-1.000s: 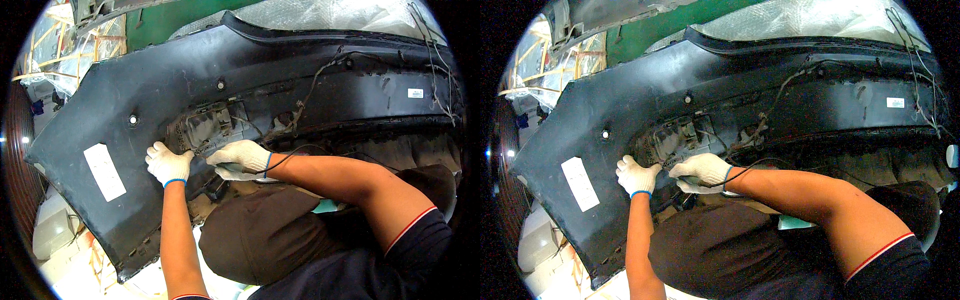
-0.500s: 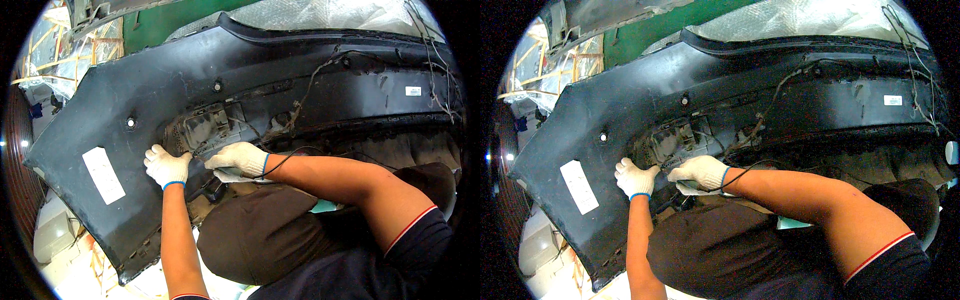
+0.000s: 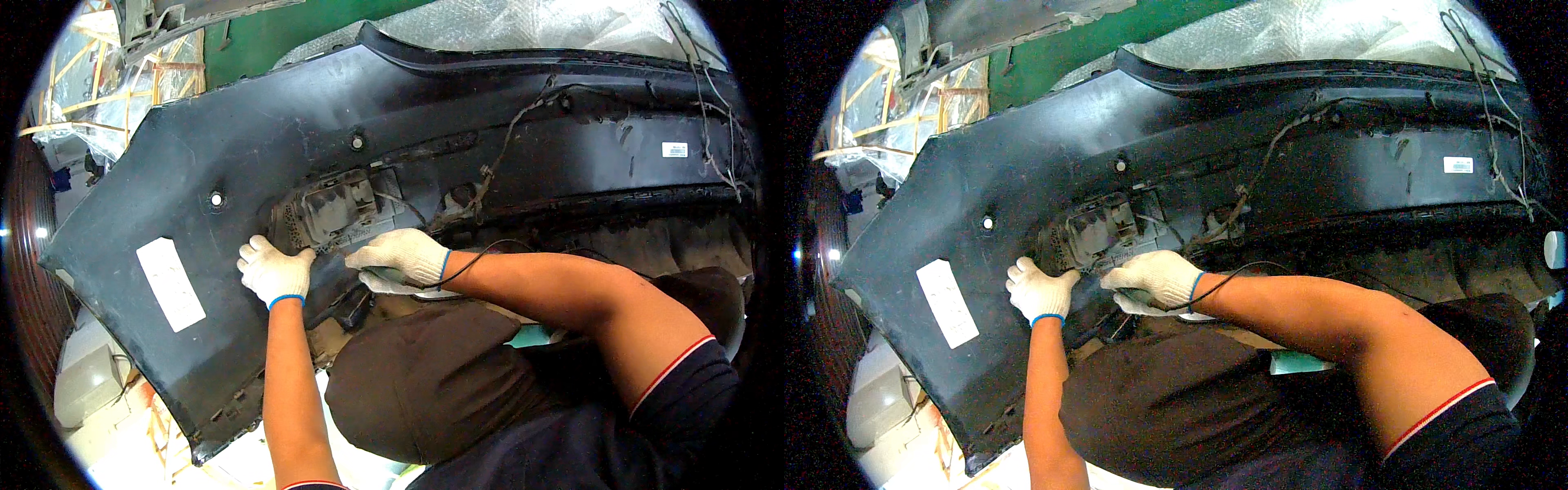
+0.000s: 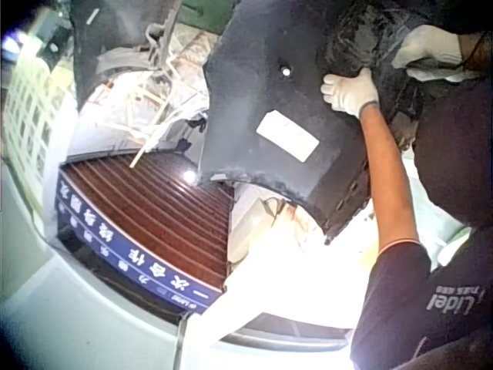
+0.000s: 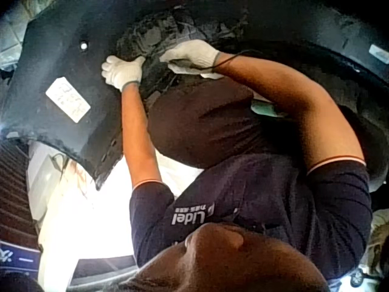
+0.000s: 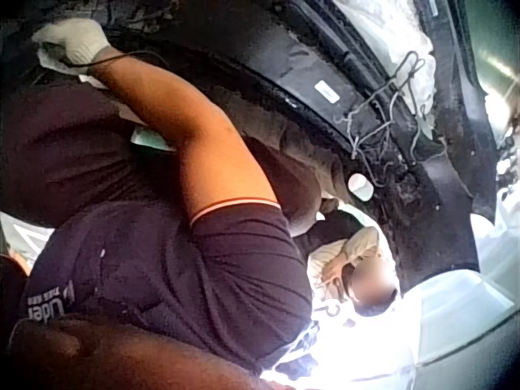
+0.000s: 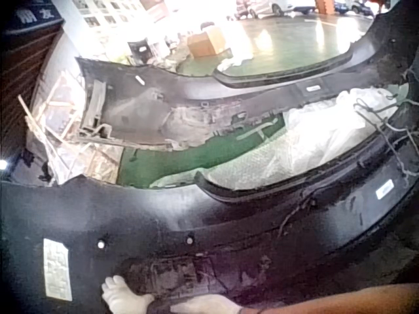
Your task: The person scrapes a black plastic car part with a small tool, focusing on a specific area to remove residue or adhesive. The person is sitting on the floor in a workshop environment.
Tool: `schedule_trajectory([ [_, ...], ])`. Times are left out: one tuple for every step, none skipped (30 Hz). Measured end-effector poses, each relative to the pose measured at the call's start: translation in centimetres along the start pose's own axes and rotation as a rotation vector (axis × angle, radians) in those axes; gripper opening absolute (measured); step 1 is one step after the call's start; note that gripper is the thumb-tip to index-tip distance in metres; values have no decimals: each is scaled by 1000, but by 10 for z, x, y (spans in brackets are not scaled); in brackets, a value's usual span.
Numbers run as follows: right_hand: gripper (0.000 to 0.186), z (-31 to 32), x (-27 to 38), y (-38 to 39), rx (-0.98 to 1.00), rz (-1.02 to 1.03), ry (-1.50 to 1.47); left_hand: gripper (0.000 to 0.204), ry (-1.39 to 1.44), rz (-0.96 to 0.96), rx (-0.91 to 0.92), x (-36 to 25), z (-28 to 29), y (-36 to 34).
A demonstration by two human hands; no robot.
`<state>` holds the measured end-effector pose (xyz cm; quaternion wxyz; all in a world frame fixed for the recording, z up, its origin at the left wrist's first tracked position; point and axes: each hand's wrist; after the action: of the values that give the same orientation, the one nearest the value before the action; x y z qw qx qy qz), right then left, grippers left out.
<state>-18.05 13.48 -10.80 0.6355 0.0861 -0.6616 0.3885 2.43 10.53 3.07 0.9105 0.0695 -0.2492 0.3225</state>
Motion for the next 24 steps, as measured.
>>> schedule_trajectory([
  [36,1,-1,-1,40,-50,-15,93,3,0,0,0,0,0],
  [35,0,-1,-1,48,-95,-66,93,6,-1,1,0,1,1],
  [34,-1,-2,0,10,-43,-32,93,8,-1,2,0,1,1],
  [34,-2,-2,1,-27,8,2,93,12,-5,5,-1,1,1],
  [33,-2,-3,1,-65,60,35,93,17,-9,7,-1,2,2],
  [33,-3,-1,0,-83,78,39,93,20,-12,9,-1,2,2],
  [33,-4,0,-1,-102,96,43,93,16,-11,4,-1,2,2],
  [33,-4,1,-2,-121,114,47,93,12,-11,-1,0,1,1],
  [33,-5,0,-2,-107,103,33,93,8,-10,-6,0,0,0],
  [33,-4,-2,-3,-93,92,19,93,9,-10,-8,0,0,1],
  [33,-5,-3,-3,-77,71,-9,93,10,-9,-11,0,1,1],
  [33,-4,-2,-3,-61,48,-36,94,12,-8,-13,-1,1,2],
  [32,-4,-1,-4,-43,14,-79,93,2,-8,-13,0,0,1],
  [32,-4,-1,-5,-26,-19,-121,92,-8,-7,-12,0,0,1],
  [31,-6,-2,-4,-52,-13,-122,91,-17,-10,-11,-1,-1,1],
  [31,-9,-3,-3,-78,-7,-123,91,-19,-11,-8,-1,-1,1],
  [29,-10,-4,-2,-65,-62,-177,91,-20,-12,-6,-2,0,1],
  [28,-9,-2,-5,-52,-116,-233,91,-23,-10,-4,-1,0,1],
  [26,-6,0,-6,0,-231,-341,91,-25,-10,0,-1,-1,1],
  [24,-3,1,-9,35,-356,-444,91,-28,-10,4,-1,-2,1],
  [21,1,5,-14,60,-486,-538,91,-32,-8,6,-1,-2,0],
  [18,7,10,-23,68,-625,-626,91,-35,-6,12,-1,0,0],
  [15,9,13,-23,66,-625,-588,91,-39,-4,18,-2,2,1],
  [12,12,17,-25,64,-625,-550,91,-41,-2,25,-3,3,1],
])
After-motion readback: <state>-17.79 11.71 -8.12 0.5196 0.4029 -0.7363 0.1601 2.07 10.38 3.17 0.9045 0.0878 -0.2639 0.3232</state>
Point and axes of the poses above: each hand's wrist, its own y-axis away from the middle knuckle, its own z-axis out of the back of the hand, x = y × z, and after that the axes turned 10 degrees about z, right-handed
